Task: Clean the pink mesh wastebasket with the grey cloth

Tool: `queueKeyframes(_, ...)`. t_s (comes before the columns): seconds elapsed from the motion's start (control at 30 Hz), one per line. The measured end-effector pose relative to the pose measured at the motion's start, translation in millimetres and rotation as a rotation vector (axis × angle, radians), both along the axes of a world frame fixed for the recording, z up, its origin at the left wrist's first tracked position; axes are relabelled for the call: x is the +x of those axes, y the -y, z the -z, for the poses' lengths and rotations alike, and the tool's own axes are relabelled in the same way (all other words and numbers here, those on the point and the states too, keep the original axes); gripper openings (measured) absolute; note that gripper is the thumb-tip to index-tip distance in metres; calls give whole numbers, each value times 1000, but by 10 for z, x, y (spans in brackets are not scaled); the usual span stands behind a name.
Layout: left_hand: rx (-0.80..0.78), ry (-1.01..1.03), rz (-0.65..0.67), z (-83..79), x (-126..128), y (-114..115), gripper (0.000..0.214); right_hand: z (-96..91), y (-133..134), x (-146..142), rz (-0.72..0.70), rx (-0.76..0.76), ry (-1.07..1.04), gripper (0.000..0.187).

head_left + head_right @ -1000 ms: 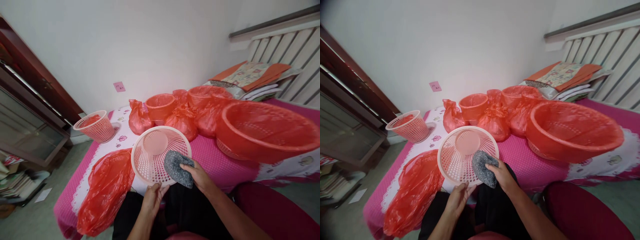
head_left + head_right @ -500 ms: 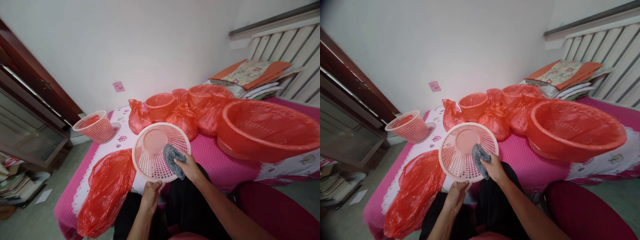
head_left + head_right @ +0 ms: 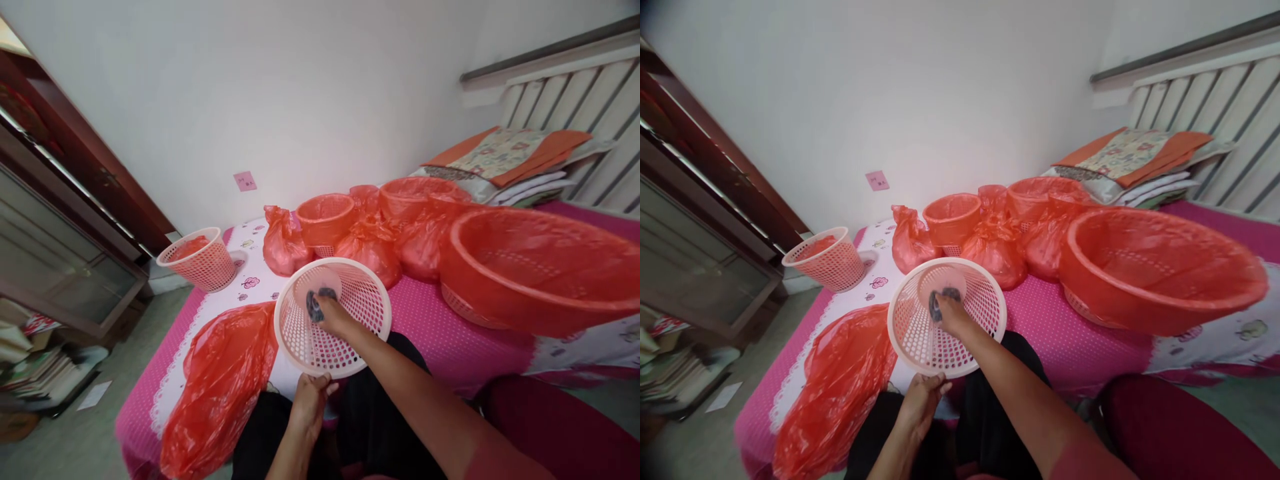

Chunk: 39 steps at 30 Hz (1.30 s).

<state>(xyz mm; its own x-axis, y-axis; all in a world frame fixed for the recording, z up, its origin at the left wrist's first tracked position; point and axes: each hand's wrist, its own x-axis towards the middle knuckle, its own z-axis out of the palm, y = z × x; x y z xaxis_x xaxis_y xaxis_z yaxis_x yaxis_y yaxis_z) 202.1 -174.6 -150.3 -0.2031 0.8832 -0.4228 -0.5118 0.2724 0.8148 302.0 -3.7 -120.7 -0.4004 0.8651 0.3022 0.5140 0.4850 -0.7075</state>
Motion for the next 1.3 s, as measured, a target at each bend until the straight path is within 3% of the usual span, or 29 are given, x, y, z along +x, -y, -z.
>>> queueKeyframes(0.1,-11,10,4,20,-28,5,25,176,13,-3,-45,-97,67,69)
queueKeyframes(0.3,-51,33,-30,86,-26,-7,30,283,-43,158,15,-151,108,34)
queueKeyframes(0.5,-55,33,-25,69,-31,-23,34,372,-163,-57,34,-148,100,17)
queueKeyframes(0.93,-47,18,-17,-70,-16,1,27,357,148,18,-86,-81,244,31)
queueKeyframes(1.03,-37,28,-15,-26,-50,-12,29,347,134,-7,-95,-105,281,50)
queueKeyframes(1.2,58,121,34,155,-99,13,38,332,90,-81,-90,-148,380,49)
queueKeyframes(1.3,83,170,81,246,-122,60,47,362,65,-179,-60,-142,431,61)
